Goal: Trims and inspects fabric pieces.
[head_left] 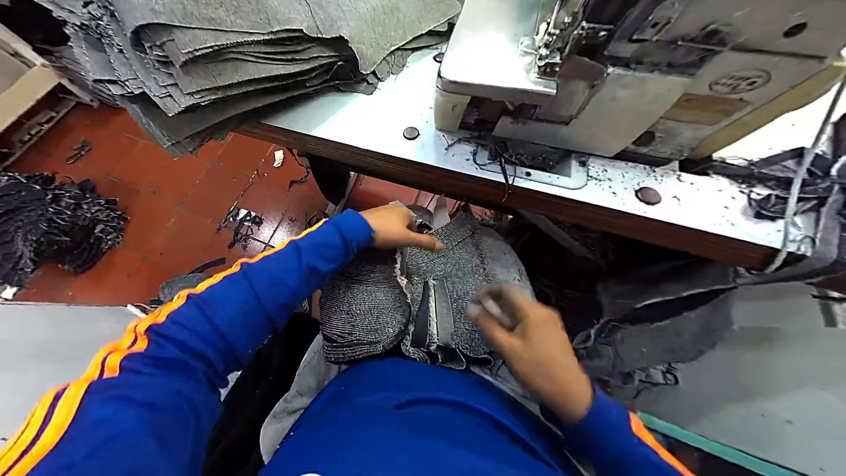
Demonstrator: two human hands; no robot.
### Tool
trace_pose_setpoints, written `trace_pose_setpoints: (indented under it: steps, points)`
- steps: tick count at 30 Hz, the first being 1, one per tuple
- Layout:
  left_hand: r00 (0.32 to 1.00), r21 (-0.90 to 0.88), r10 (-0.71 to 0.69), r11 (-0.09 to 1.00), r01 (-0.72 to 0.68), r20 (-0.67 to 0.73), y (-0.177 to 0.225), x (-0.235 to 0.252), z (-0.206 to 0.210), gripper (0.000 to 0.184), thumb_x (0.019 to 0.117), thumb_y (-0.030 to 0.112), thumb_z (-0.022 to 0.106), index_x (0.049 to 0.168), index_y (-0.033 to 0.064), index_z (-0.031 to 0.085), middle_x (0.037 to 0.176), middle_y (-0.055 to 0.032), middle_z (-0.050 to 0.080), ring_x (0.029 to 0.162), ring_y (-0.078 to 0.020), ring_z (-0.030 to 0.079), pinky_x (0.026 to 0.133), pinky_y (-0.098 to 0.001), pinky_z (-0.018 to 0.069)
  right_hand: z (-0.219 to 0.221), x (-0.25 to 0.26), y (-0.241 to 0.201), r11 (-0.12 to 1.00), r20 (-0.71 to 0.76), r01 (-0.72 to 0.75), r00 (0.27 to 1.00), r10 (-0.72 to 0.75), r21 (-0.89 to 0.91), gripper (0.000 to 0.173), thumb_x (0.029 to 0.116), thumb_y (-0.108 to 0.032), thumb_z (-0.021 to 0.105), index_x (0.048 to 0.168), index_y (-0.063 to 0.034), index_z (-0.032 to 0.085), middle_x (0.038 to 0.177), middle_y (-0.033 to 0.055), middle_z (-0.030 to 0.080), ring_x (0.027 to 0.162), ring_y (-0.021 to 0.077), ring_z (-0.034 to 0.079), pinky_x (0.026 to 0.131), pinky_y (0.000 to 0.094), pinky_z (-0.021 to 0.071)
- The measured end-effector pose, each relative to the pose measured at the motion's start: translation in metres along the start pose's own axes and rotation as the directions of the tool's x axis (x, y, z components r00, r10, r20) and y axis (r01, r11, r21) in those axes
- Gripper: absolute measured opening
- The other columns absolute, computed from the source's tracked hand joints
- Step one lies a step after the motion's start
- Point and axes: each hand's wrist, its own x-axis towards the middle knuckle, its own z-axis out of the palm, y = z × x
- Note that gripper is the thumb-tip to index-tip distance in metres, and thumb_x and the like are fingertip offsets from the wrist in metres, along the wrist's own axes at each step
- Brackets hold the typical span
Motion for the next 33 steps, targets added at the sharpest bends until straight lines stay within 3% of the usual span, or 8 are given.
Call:
trace_pose_setpoints:
  steps: [4, 11, 16, 20, 22, 26, 30, 33]
  points:
    - [0.984, 0.198, -0.097, 0.978, 0.067, 0.148, 0.039, 0.008, 0.004, 0.059, 0.0900, 0.048, 0.076, 0.107, -0.0085, 0.069, 0.106, -0.0274, 0.067, 0.105, -0.0421, 0.064, 0.094, -0.0652, 0.0468, 0.020, -0.019, -0.017, 1.000, 0.113, 0.005, 0.994, -0.003, -0.019, 0.031, 0.0913, -0.028, 0.070, 0.106, -0.0012, 0.071, 0.072, 0.0094, 0.066, 0.062, 0.0242, 0.064, 0.059, 0.0469, 0.0542]
    - [0.988, 0.194, -0.153, 0.969, 0.156, -0.028, 0.012, -0.028, 0.044, 0.111, 0.0716, 0.063, 0.085, 0.153, 0.0035, 0.039, 0.136, -0.0242, 0.060, 0.121, -0.0424, 0.062, 0.098, -0.0674, 0.0465, 0.024, -0.024, 0.000, 0.877, 0.249, 0.456, 0.840, -0.481, 0.154, 0.009, 0.0885, -0.010, 0.066, 0.085, -0.0019, 0.069, 0.075, 0.0122, 0.068, 0.066, 0.0245, 0.068, 0.060, 0.0421, 0.0573]
    - [0.967, -0.056, -0.222, 0.975, 0.217, -0.123, -0.032, -0.039, 0.067, 0.118, 0.0691, 0.061, 0.088, 0.155, 0.0015, 0.034, 0.139, -0.0255, 0.058, 0.124, -0.0409, 0.061, 0.102, -0.0665, 0.0459, 0.015, -0.046, 0.034, 0.979, 0.301, 0.201, 0.932, -0.201, 0.032, 0.014, 0.0898, -0.013, 0.064, 0.081, -0.0027, 0.067, 0.069, 0.0104, 0.064, 0.061, 0.0222, 0.062, 0.057, 0.0423, 0.0519]
    - [0.956, -0.012, -0.228, 0.973, 0.230, -0.187, -0.025, -0.035, 0.072, 0.117, 0.0648, 0.066, 0.088, 0.147, -0.0051, 0.043, 0.145, -0.0258, 0.051, 0.134, -0.0396, 0.052, 0.109, -0.0603, 0.0433, 0.021, -0.027, 0.003, 0.988, 0.512, -0.113, 0.846, 0.149, -0.102, 0.032, 0.0996, -0.015, 0.053, 0.123, -0.0017, 0.070, 0.103, 0.0199, 0.072, 0.095, 0.0350, 0.070, 0.087, 0.0579, 0.0532]
    - [0.945, 0.116, -0.247, 0.954, 0.276, -0.215, 0.003, -0.035, 0.072, 0.128, 0.0610, 0.071, 0.087, 0.149, -0.0095, 0.039, 0.145, -0.0296, 0.049, 0.136, -0.0441, 0.047, 0.110, -0.0607, 0.0401, 0.025, -0.015, -0.005, 0.974, 0.535, -0.188, 0.814, 0.228, -0.129, 0.031, 0.0980, -0.014, 0.053, 0.120, -0.0013, 0.071, 0.101, 0.0190, 0.071, 0.094, 0.0333, 0.068, 0.086, 0.0557, 0.0513]
    - [0.948, 0.249, -0.306, 0.915, 0.319, -0.089, 0.044, -0.033, 0.073, 0.145, 0.0594, 0.068, 0.090, 0.166, 0.0150, 0.007, 0.155, -0.0362, 0.034, 0.140, -0.0552, 0.037, 0.110, -0.0744, 0.0294, 0.023, -0.014, -0.007, 0.967, 0.581, -0.193, 0.774, 0.254, -0.166, 0.026, 0.0957, -0.018, 0.058, 0.112, -0.0024, 0.072, 0.095, 0.0169, 0.069, 0.090, 0.0321, 0.066, 0.082, 0.0544, 0.0504]
    - [0.939, 0.308, -0.344, 0.892, 0.331, -0.012, 0.051, -0.029, 0.077, 0.150, 0.0535, 0.069, 0.092, 0.167, 0.0264, 0.004, 0.163, -0.0397, 0.008, 0.145, -0.0625, 0.022, 0.109, -0.0797, 0.0216, 0.019, -0.016, -0.006, 0.966, 0.580, -0.177, 0.774, 0.254, -0.186, 0.027, 0.0964, -0.019, 0.061, 0.116, -0.0032, 0.071, 0.100, 0.0174, 0.070, 0.095, 0.0331, 0.067, 0.086, 0.0545, 0.0511]
    - [0.934, 0.315, -0.357, 0.887, 0.338, 0.003, 0.053, -0.026, 0.076, 0.139, 0.0612, 0.064, 0.091, 0.166, 0.0320, 0.006, 0.163, -0.0392, 0.006, 0.145, -0.0620, 0.021, 0.108, -0.0803, 0.0218, 0.019, -0.020, -0.001, 0.972, 0.564, -0.099, 0.800, 0.206, -0.215, 0.021, 0.0979, -0.015, 0.059, 0.106, 0.0002, 0.071, 0.096, 0.0197, 0.070, 0.093, 0.0359, 0.068, 0.084, 0.0553, 0.0515]
